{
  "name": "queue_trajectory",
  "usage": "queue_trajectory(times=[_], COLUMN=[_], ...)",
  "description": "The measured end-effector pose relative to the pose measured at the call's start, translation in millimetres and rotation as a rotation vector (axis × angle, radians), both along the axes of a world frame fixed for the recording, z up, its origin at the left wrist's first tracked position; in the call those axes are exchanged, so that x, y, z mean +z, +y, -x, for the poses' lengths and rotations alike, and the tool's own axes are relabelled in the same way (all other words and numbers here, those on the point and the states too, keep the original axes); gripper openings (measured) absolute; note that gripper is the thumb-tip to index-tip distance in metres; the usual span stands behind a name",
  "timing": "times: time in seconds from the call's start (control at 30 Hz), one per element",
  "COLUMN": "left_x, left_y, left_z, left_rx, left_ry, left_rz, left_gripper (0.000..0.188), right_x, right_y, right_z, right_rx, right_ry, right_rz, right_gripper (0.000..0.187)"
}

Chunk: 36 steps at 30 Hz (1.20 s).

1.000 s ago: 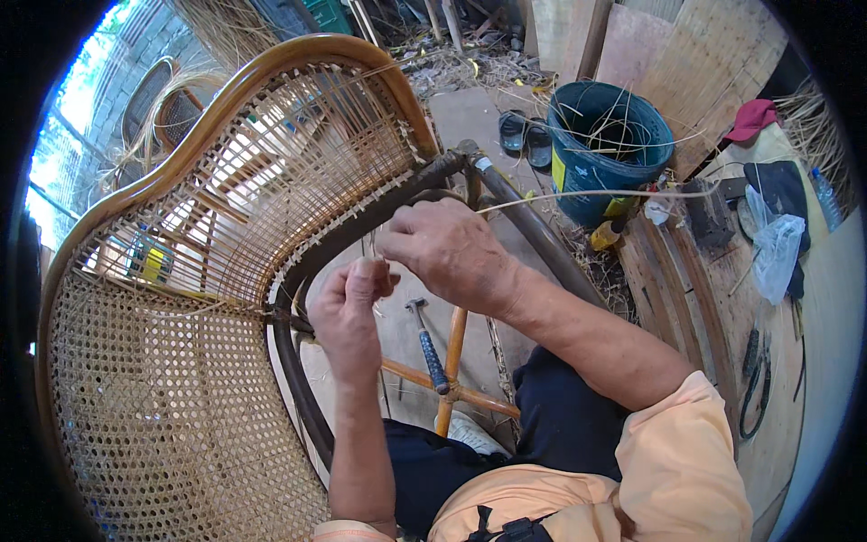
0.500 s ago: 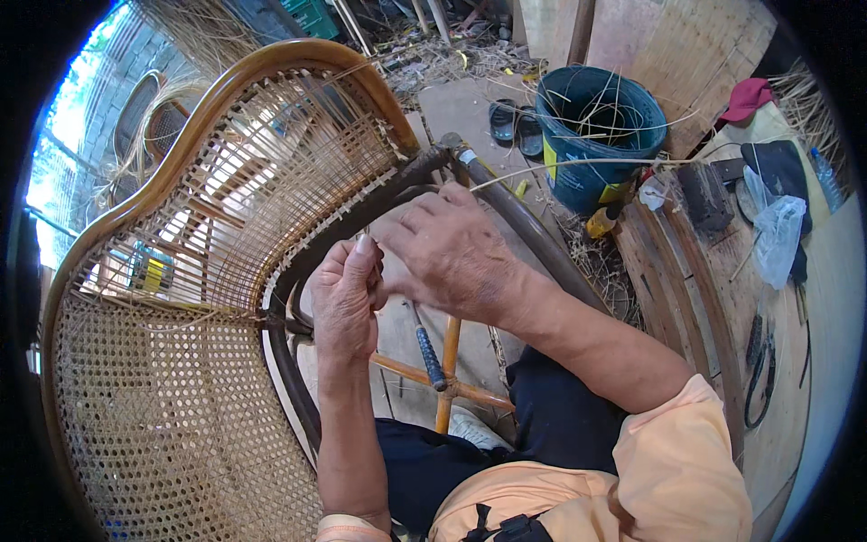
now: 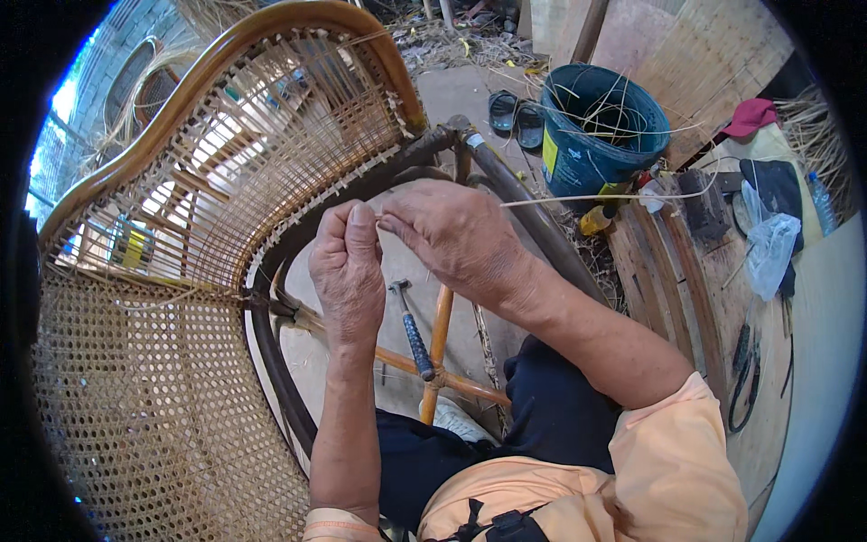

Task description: Repairing the rattan weaving on a wicker chair frame using rattan strips, a hammer, pliers, and a knife.

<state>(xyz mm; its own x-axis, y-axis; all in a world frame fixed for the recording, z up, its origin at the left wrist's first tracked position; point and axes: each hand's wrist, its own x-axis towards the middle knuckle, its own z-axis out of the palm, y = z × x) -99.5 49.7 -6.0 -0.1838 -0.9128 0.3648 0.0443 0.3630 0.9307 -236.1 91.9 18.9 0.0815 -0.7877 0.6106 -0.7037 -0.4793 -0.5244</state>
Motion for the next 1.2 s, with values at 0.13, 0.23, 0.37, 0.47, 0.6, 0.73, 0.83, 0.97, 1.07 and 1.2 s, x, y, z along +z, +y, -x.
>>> queue_trajectory(times=[0.13, 0.23, 0.37, 0.47, 0.6, 0.73, 0.83, 0.97, 1.07, 1.2], left_x=[5, 7, 4, 7, 10, 11, 3, -2, 3, -1], left_y=[-5, -11, -5, -2, 3, 6, 4, 4, 6, 8], left_z=[-4, -10, -25, -29, -28, -29, -26, -26, -24, -23], left_rx=[-0.024, 0.003, 0.027, 0.003, 0.005, -0.031, -0.03, -0.036, -0.059, -0.075], left_ry=[0.065, 0.069, 0.044, 0.087, 0.016, -0.073, -0.109, -0.144, -0.161, -0.148], left_rz=[-0.16, -0.08, -0.196, -0.182, -0.141, -0.175, -0.13, -0.081, -0.091, -0.102], left_gripper=[0.026, 0.033, 0.031, 0.031, 0.031, 0.03, 0.03, 0.03, 0.03, 0.031], right_x=[3, 7, -6, -7, -5, -2, -6, -10, -10, -13], right_y=[-28, -90, -132, -142, -145, -144, -148, -145, -145, -150], right_z=[5, 24, 41, 39, 36, 38, 43, 38, 41, 37], right_rx=[-0.089, -0.342, -0.448, -0.441, -0.524, -0.515, -0.522, -0.537, -0.544, -0.572], right_ry=[0.195, 0.104, 0.066, 0.054, 0.07, 0.087, 0.119, 0.08, 0.041, 0.104], right_rz=[0.064, 0.126, -0.017, -0.013, -0.074, -0.117, -0.094, -0.081, -0.074, -0.014], right_gripper=[0.014, 0.022, 0.023, 0.025, 0.026, 0.026, 0.024, 0.024, 0.025, 0.024])
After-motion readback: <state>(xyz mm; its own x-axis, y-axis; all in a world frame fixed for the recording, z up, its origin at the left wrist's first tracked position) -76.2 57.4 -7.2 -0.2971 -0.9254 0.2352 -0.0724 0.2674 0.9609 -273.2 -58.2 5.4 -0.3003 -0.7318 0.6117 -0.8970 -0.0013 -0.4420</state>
